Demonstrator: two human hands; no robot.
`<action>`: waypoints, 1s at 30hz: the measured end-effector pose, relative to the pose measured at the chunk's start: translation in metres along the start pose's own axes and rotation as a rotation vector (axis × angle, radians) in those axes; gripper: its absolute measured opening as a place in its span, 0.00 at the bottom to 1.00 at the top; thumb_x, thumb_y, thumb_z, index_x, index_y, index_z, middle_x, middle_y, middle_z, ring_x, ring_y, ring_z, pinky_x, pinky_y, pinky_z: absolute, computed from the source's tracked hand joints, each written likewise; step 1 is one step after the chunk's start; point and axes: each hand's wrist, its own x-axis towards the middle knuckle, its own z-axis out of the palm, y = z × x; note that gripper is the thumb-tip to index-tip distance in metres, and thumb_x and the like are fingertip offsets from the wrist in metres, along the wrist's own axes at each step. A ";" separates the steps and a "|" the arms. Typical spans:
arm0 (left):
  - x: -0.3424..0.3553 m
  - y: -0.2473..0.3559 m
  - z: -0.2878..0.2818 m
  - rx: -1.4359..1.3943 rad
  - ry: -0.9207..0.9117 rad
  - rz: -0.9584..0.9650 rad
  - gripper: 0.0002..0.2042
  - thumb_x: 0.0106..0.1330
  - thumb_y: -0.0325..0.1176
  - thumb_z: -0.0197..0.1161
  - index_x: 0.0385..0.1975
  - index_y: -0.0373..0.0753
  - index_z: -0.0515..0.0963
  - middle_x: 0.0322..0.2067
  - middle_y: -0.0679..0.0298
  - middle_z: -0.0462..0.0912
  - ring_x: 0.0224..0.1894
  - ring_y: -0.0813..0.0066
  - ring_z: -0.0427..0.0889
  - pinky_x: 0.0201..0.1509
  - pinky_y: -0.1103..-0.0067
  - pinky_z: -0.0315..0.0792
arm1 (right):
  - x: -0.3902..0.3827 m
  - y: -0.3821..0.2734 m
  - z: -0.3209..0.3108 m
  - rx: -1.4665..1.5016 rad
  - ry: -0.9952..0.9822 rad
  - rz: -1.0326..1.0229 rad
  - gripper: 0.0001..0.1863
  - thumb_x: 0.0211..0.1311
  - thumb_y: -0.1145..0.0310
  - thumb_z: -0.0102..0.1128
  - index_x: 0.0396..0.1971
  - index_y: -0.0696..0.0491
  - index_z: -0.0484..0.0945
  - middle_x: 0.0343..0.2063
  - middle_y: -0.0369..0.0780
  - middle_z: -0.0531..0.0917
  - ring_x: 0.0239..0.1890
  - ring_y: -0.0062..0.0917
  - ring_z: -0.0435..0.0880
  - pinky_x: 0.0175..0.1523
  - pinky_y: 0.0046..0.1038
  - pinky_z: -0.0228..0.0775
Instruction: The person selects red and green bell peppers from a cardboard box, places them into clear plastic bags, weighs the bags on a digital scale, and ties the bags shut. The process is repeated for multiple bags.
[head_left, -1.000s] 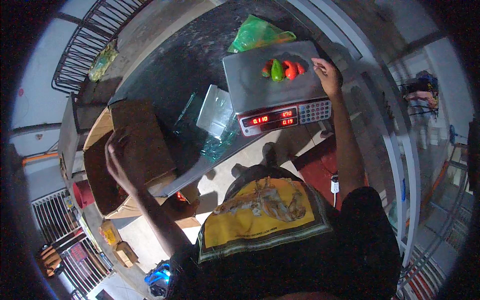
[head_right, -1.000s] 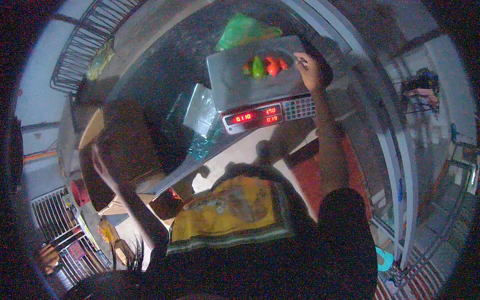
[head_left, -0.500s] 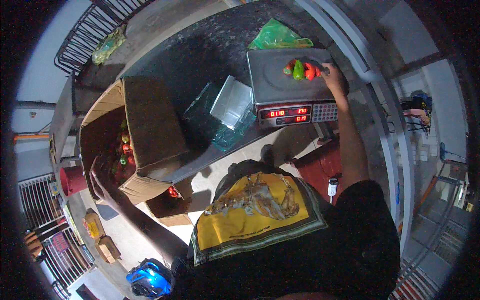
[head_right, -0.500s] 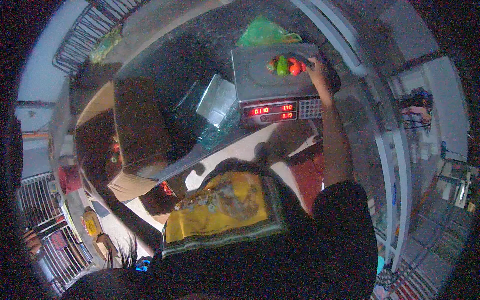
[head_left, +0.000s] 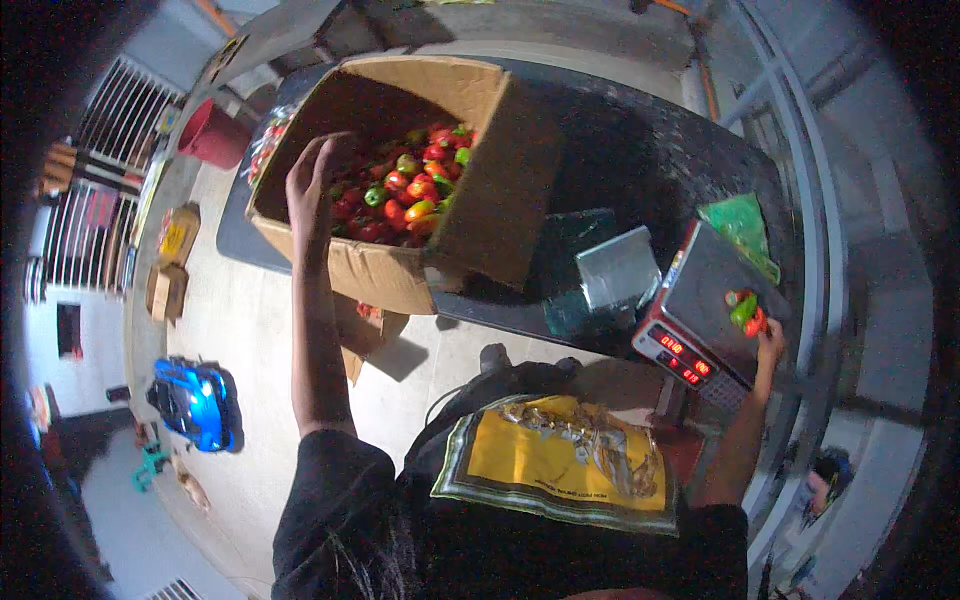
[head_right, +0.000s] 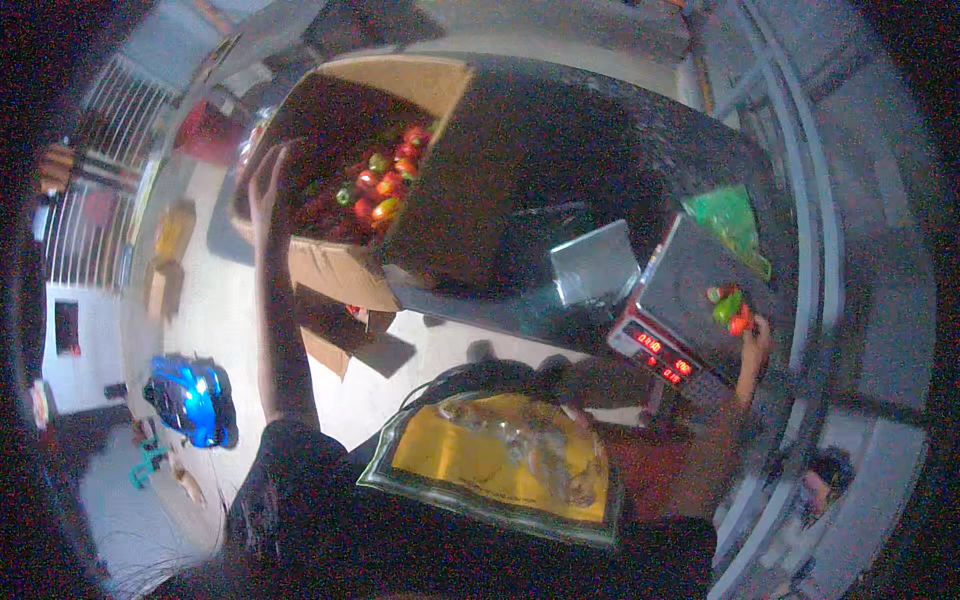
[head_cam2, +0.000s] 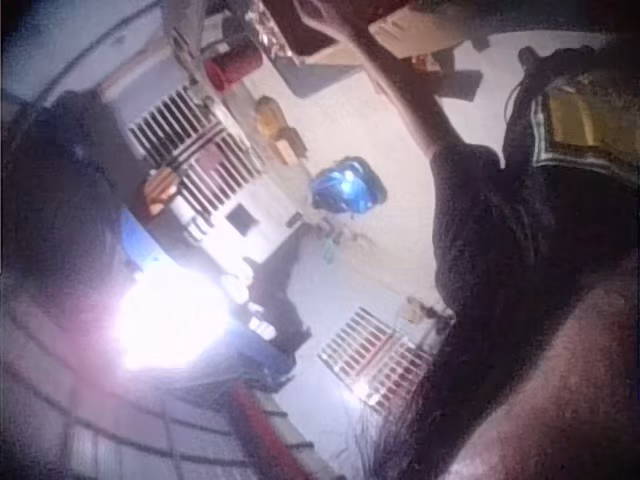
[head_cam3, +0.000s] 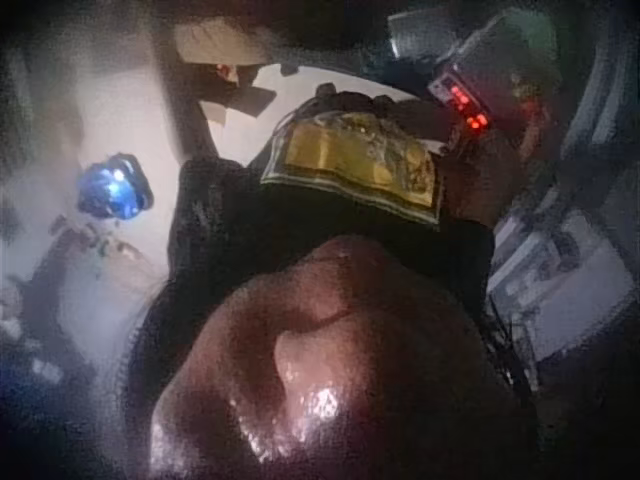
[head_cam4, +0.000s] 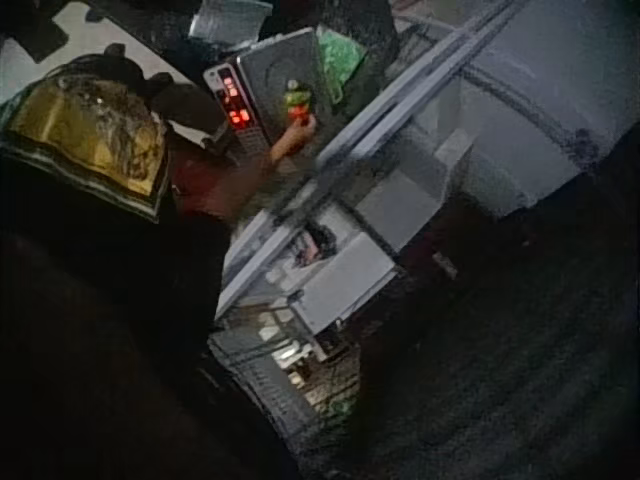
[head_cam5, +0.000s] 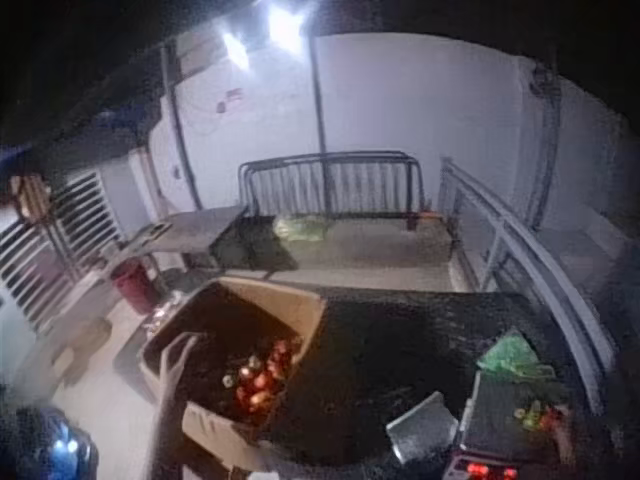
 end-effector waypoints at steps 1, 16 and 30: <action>0.010 -0.010 -0.007 0.027 -0.043 -0.032 0.15 0.66 0.39 0.50 0.39 0.32 0.76 0.35 0.63 0.79 0.39 0.79 0.76 0.45 0.83 0.69 | 0.002 0.011 -0.003 0.016 0.008 0.012 0.15 0.50 0.71 0.58 0.39 0.59 0.74 0.36 0.39 0.79 0.39 0.25 0.78 0.46 0.27 0.68; 0.116 -0.297 0.122 1.005 -1.214 0.414 0.14 0.50 0.40 0.64 0.38 0.50 0.79 0.34 0.61 0.81 0.37 0.61 0.80 0.38 0.67 0.73 | -0.060 -0.143 -0.042 0.896 0.117 0.565 0.09 0.55 0.72 0.54 0.36 0.56 0.74 0.31 0.39 0.78 0.31 0.24 0.76 0.35 0.26 0.67; 0.092 -0.061 0.046 -0.472 -0.661 -0.247 0.15 0.56 0.39 0.62 0.38 0.35 0.73 0.33 0.65 0.78 0.38 0.78 0.76 0.44 0.80 0.70 | -0.041 -0.398 0.007 0.821 -0.309 0.339 0.13 0.63 0.67 0.47 0.41 0.59 0.75 0.22 0.33 0.72 0.21 0.15 0.65 0.28 0.19 0.58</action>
